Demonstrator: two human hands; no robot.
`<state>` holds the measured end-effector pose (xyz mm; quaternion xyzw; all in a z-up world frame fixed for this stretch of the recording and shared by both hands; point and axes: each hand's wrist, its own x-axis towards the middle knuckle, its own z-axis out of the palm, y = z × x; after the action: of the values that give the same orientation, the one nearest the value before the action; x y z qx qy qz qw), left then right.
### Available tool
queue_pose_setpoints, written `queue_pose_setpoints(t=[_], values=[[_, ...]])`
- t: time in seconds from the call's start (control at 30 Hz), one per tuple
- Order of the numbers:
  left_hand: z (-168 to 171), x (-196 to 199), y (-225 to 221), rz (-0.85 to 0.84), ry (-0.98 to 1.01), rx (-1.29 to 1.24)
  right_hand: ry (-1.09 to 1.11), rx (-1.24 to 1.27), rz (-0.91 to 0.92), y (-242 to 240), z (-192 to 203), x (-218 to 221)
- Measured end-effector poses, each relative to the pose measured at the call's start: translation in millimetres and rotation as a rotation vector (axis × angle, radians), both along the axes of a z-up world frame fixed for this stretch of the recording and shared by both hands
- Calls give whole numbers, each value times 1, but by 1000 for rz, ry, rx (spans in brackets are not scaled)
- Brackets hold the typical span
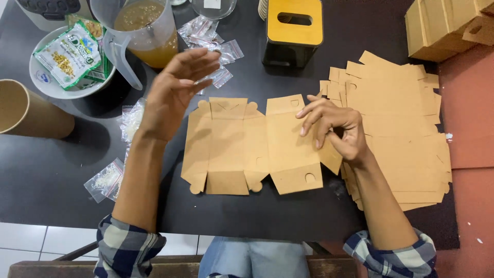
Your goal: The person folds flat cardboard pieces into small boxes by hand, inserts small plastic packets into the assembled box, and closes the flaps. The person then picks up another flat cardboard piece and begins folding it.
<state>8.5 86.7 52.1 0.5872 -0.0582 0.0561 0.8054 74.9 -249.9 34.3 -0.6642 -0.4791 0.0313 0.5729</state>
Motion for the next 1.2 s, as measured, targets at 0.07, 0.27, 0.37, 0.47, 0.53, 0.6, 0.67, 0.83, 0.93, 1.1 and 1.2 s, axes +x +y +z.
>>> queue_pose_setpoints(t=[0.07,0.27,0.37,0.47,0.53,0.6,0.67,0.83,0.93,1.1,1.2], values=[[-6,0,-13,-16,-29,50,-26,-21,3,5,-1,-3],[-41,-5,-66,-205,-234,586,-294,-206,-45,24,-8,-11],[-58,-7,-76,-273,-319,1284,-359,-276,-98,25,-24,-8],[-62,-4,-76,-272,-293,1291,-354,-378,-180,24,-31,-5],[-59,-5,-76,-293,-251,1279,-323,-453,-234,27,-25,-8],[-58,-4,-75,-291,-251,1284,-351,-503,-314,23,-26,-1],[-57,-4,-75,-291,-250,1290,-375,-550,-396,15,-34,7],[-60,-4,-77,-255,-263,1294,-288,-765,-752,5,-36,12],[-59,-5,-78,-252,-253,1298,-189,-808,-741,6,-35,9],[-61,-4,-78,-248,-250,1294,10,-849,-745,12,-10,-3],[-60,-4,-78,-247,-247,1297,56,-910,-746,16,7,-8]])
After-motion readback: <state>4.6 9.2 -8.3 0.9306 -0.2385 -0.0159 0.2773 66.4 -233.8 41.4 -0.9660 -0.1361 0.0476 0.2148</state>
